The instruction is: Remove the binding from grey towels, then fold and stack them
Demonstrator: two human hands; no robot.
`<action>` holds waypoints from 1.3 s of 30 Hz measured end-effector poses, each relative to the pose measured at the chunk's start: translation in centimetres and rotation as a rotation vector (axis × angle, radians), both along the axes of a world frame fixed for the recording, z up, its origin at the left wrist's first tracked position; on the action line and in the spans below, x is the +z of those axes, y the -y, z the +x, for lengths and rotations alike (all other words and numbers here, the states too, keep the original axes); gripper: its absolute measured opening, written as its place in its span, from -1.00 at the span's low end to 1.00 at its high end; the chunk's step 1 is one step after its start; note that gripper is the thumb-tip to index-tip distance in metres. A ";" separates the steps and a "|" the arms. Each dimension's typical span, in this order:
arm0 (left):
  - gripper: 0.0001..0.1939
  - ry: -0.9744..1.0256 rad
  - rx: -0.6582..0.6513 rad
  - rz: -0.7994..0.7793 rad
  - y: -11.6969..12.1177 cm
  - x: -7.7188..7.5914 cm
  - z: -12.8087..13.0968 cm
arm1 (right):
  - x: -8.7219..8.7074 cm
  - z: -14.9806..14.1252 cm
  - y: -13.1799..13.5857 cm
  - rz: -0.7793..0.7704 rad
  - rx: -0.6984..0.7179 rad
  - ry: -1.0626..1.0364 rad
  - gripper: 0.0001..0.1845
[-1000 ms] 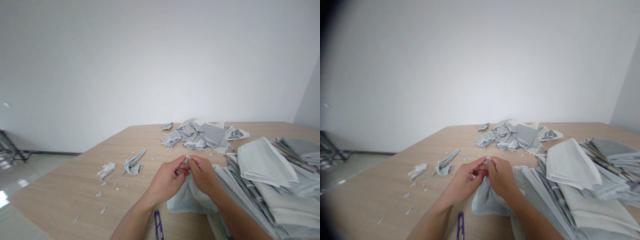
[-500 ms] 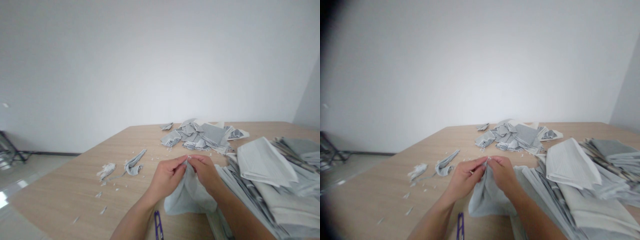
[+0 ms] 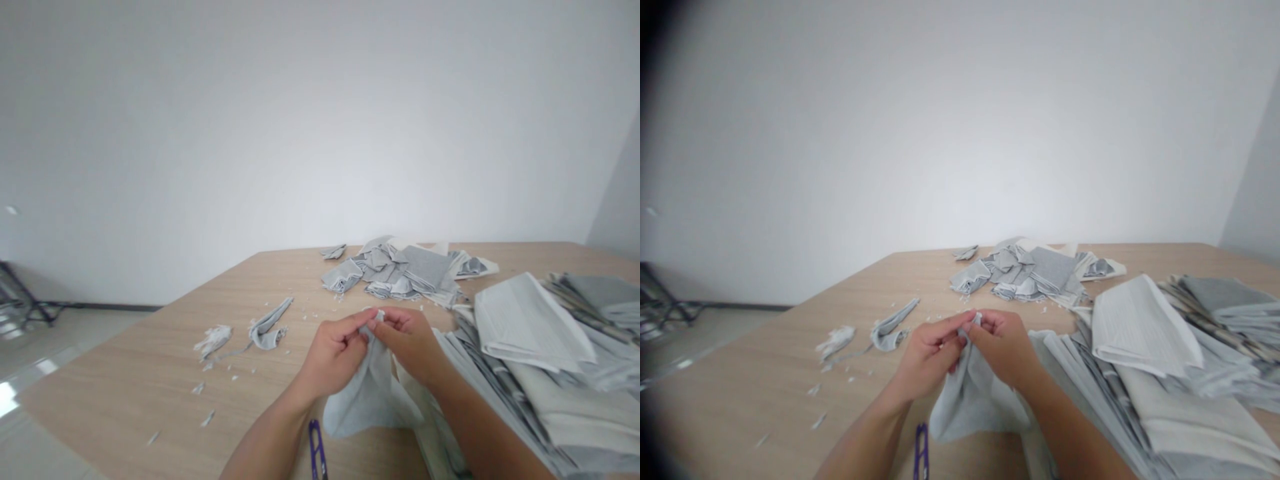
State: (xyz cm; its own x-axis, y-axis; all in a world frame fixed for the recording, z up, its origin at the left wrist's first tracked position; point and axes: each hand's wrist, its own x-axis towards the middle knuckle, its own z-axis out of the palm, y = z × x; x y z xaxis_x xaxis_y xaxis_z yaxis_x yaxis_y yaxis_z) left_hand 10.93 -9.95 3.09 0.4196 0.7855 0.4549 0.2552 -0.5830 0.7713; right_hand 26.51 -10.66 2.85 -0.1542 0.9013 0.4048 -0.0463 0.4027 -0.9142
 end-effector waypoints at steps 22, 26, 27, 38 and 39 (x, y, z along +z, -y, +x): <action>-0.56 -0.090 0.061 0.395 0.2 1.0 -1.1 | 0.6 -0.3 1.7 0.173 -0.140 0.380 -0.77; -0.70 -0.083 -0.044 0.322 -0.2 1.1 -1.1 | 0.7 -0.1 1.9 0.203 -0.136 0.402 -0.78; -0.71 -0.070 -0.047 0.295 -0.3 1.0 -1.2 | 0.7 -0.1 2.0 0.205 -0.139 0.403 -0.78; -0.67 -0.183 0.001 0.192 0.3 1.4 -2.7 | 1.4 0.6 2.5 0.166 -0.228 0.400 -0.78; -0.66 -0.197 -0.006 0.189 0.4 1.4 -3.0 | 1.4 0.7 2.4 0.164 -0.245 0.404 -0.78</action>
State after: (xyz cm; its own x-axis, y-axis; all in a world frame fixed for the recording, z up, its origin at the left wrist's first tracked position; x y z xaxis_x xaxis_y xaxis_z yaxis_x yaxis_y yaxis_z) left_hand 7.92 -10.31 4.45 0.5190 0.6915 0.5025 0.3856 -0.7140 0.5844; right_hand 27.20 -13.10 4.20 -0.1193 0.8604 0.4954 0.4129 0.4968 -0.7633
